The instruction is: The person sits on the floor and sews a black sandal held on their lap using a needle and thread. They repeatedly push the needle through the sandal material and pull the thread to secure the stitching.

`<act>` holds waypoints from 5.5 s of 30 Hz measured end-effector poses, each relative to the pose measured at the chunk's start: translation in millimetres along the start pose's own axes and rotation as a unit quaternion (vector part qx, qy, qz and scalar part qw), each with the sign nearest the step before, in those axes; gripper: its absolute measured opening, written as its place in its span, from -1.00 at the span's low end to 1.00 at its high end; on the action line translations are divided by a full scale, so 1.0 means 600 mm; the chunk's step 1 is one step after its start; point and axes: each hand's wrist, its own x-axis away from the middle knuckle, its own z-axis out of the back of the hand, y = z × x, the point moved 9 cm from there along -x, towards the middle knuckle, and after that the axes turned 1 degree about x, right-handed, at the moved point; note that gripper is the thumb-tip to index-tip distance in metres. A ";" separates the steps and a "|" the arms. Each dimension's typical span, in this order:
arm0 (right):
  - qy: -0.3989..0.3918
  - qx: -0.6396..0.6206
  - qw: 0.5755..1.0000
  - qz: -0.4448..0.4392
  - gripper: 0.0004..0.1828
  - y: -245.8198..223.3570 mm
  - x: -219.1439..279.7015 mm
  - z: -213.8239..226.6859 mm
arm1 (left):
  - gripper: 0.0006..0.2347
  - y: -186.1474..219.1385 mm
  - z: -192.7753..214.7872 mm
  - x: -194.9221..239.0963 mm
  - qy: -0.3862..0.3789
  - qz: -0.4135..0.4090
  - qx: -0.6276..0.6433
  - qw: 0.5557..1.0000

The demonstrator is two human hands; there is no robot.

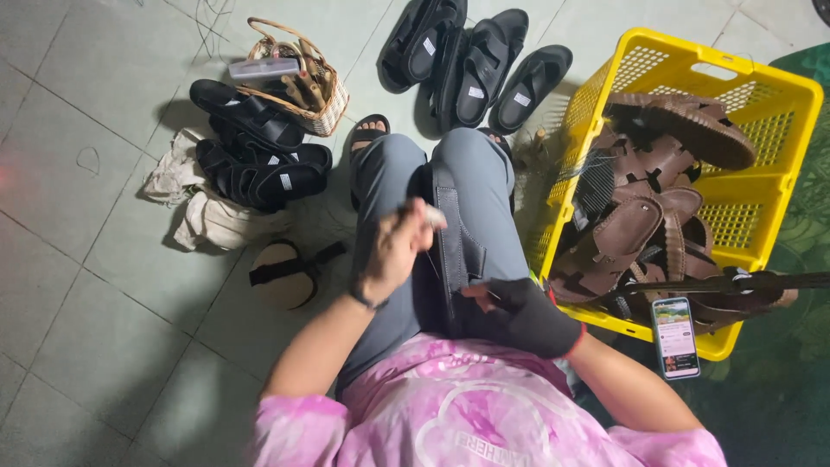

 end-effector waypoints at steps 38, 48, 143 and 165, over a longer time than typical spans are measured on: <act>-0.063 0.539 0.797 0.265 -0.55 -0.089 0.007 -0.016 | -0.17 -0.019 -0.007 0.106 -0.154 -0.074 -0.452 0.875; -0.065 0.559 0.788 0.249 -0.59 -0.039 -0.013 -0.049 | -0.13 -0.039 -0.007 0.087 -0.091 -0.252 -0.510 0.817; 0.045 -0.008 0.998 -0.039 -0.88 0.013 -0.003 0.015 | -0.61 0.001 0.001 -0.005 0.023 -0.019 0.044 0.999; 0.017 0.455 0.850 0.266 -0.59 -0.094 0.011 0.006 | -0.10 -0.024 -0.036 0.110 -0.133 -0.031 -0.471 0.872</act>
